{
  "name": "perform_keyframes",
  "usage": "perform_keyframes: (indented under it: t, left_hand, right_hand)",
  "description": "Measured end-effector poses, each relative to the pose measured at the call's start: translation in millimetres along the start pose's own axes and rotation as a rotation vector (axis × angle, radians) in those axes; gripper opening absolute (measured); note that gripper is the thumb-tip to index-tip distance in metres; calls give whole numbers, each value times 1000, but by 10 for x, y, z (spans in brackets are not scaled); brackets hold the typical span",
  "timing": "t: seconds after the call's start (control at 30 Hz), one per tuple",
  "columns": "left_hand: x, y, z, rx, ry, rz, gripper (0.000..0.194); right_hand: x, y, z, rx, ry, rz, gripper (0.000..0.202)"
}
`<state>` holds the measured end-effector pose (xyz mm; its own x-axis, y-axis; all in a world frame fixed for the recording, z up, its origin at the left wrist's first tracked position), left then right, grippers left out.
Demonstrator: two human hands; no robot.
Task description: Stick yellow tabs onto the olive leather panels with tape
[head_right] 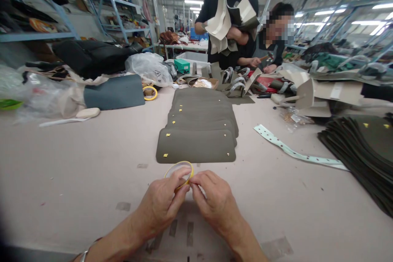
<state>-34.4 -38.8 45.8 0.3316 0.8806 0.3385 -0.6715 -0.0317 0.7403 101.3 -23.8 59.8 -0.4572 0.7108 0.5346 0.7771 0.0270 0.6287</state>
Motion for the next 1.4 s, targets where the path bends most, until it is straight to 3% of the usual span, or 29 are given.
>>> perform_keyframes:
  t: [0.27,0.4,0.5,0.67,0.77,0.9,1.03,1.17,1.4]
  left_hand:
    - [222,-44,8,-23,-35,24,22]
    - [396,-72,45,20,-60,19,19]
    - [550,-121,107,123,-159,68,24]
    - [711,-257,299,239,-355,168,26]
    - [753,-369,312,267,-389,161,21]
    - [824,-590,41,424,-292,44,12]
    - [848,-801,-233,519,-226,-128,6]
    - [848,-859,-279,503,-214,-196,8]
    - [860,-848,-280,473,-203,-186,9]
  right_hand:
    - [15,65,100,-183,107,199,18]
    - [44,202,194,-169,39,235,17]
    - [52,271,364,-15,-188,223,15]
    - [-72,238,868,497,-782,254,20]
    - [-157,291,1161,585,-922,279,31]
    - [-207,462,1405,286,-843,180,34]
    - [-207,532,1458,-1,-712,109,30]
    - [-177,483,1474,-136,-593,89,25]
    - [-109,403,1461,-300,-413,52,18]
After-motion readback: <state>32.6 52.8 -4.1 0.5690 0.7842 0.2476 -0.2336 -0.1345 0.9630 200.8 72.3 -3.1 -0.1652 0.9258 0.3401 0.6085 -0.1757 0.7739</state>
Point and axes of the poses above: each hand's wrist, its own x-axis towards the middle knuckle, its own y-axis out of the back of the hand, z = x × y, the point moved 5 cm from there along x, towards the middle knuckle
